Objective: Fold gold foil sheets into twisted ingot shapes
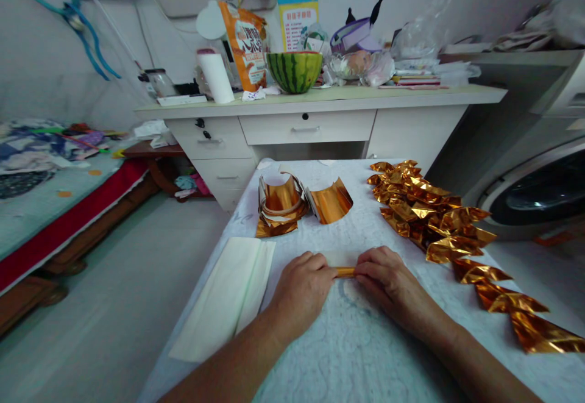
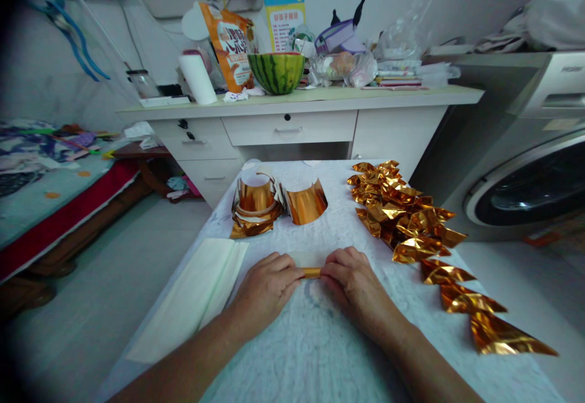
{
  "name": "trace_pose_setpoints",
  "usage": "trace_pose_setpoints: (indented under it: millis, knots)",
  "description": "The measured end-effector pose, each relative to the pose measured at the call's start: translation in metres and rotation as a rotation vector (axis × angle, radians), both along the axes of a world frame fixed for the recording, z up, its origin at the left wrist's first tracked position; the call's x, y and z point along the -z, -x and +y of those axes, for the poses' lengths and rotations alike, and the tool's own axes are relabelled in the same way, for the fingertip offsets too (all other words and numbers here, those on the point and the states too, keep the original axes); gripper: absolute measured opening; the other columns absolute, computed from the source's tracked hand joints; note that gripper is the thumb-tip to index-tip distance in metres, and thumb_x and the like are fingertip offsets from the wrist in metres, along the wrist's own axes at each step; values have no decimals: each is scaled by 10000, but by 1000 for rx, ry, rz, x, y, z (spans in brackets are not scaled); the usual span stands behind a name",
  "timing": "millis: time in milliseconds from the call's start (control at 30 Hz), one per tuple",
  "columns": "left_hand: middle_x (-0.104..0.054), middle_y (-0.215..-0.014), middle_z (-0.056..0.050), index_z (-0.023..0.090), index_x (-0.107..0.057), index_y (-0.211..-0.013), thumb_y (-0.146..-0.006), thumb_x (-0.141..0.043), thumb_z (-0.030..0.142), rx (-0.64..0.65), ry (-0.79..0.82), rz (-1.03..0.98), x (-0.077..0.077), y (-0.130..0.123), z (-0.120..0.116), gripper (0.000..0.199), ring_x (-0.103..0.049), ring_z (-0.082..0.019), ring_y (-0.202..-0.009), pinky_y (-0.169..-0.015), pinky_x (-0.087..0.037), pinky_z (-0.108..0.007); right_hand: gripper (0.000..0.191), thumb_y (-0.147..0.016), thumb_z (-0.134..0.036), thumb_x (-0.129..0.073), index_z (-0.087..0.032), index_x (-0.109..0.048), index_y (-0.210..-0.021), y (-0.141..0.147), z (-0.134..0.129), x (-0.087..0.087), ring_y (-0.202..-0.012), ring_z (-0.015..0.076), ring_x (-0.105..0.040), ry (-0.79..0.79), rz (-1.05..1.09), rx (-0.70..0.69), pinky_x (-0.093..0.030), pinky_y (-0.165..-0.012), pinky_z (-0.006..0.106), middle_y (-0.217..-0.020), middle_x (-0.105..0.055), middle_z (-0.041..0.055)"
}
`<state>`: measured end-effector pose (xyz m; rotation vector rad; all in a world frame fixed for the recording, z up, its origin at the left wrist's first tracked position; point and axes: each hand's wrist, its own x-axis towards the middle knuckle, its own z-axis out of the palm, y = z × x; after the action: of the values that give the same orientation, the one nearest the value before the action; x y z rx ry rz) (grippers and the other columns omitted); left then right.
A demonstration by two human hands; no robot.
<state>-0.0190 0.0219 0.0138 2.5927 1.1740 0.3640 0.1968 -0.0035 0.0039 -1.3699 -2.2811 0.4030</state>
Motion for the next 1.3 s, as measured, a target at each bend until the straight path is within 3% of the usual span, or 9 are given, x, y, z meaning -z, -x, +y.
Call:
trace_pose_setpoints:
  millis: [167, 400, 633, 833, 1000, 1167, 1300]
  knots:
    - [-613, -829, -14, 199, -649, -825, -947, -526, 193, 12, -125, 88, 0, 0, 1, 174, -528, -172, -790, -685, -440, -306, 140, -859, -111, -573, -216, -626, -935, 6, 1, 1, -892, 217, -526, 7, 4, 47, -395, -764, 360, -949, -622, 50]
    - [-604, -854, -8, 210, -639, -903, -948, -519, 192, 5, -228, 3, 4, 0, 1, 129, -523, -188, -819, -698, -443, -322, 233, -747, 27, -548, -201, -559, -792, 9, -1, -1, -820, 194, -494, -39, 21, 77, -355, -718, 324, -815, -586, 10]
    - [-574, -896, -18, 205, -607, -903, -962, -474, 175, -84, -297, 51, 6, -5, 3, 149, -533, -191, -841, -718, -446, -331, 117, -837, -151, -646, -202, -546, -804, 12, -7, -5, -812, 196, -470, -153, 29, 17, -340, -716, 326, -824, -565, 22]
    - [-574, -899, -12, 215, -596, -904, -950, -513, 196, -54, -239, 140, 7, -4, 7, 97, -505, -204, -870, -735, -427, -341, 210, -800, 4, -546, -202, -582, -791, 17, -8, -5, -831, 198, -470, -43, -12, -12, -325, -732, 331, -835, -589, 22]
    - [-592, -940, -22, 226, -603, -933, -945, -507, 175, -20, -178, 135, 5, 0, 8, 109, -496, -221, -915, -774, -416, -369, 217, -807, -12, -531, -216, -605, -816, 16, -8, -4, -843, 196, -482, 62, -21, -81, -330, -747, 332, -846, -607, 16]
    - [-616, -988, -19, 218, -604, -956, -860, -468, 17, 39, -66, -20, 1, 3, 4, 261, -512, -213, -967, -877, -415, -383, 176, -835, -52, -548, -219, -606, -842, 15, -9, -8, -848, 191, -492, 93, -20, -114, -338, -766, 337, -861, -616, 12]
    - [-632, -1034, -32, 198, -615, -1021, -826, -451, -1, 128, 32, -109, 0, 2, 1, 323, -538, -202, -992, -915, -433, -353, 191, -862, -59, -544, -235, -614, -884, 15, -10, -9, -870, 181, -515, 102, 21, -172, -341, -784, 334, -886, -629, 4]
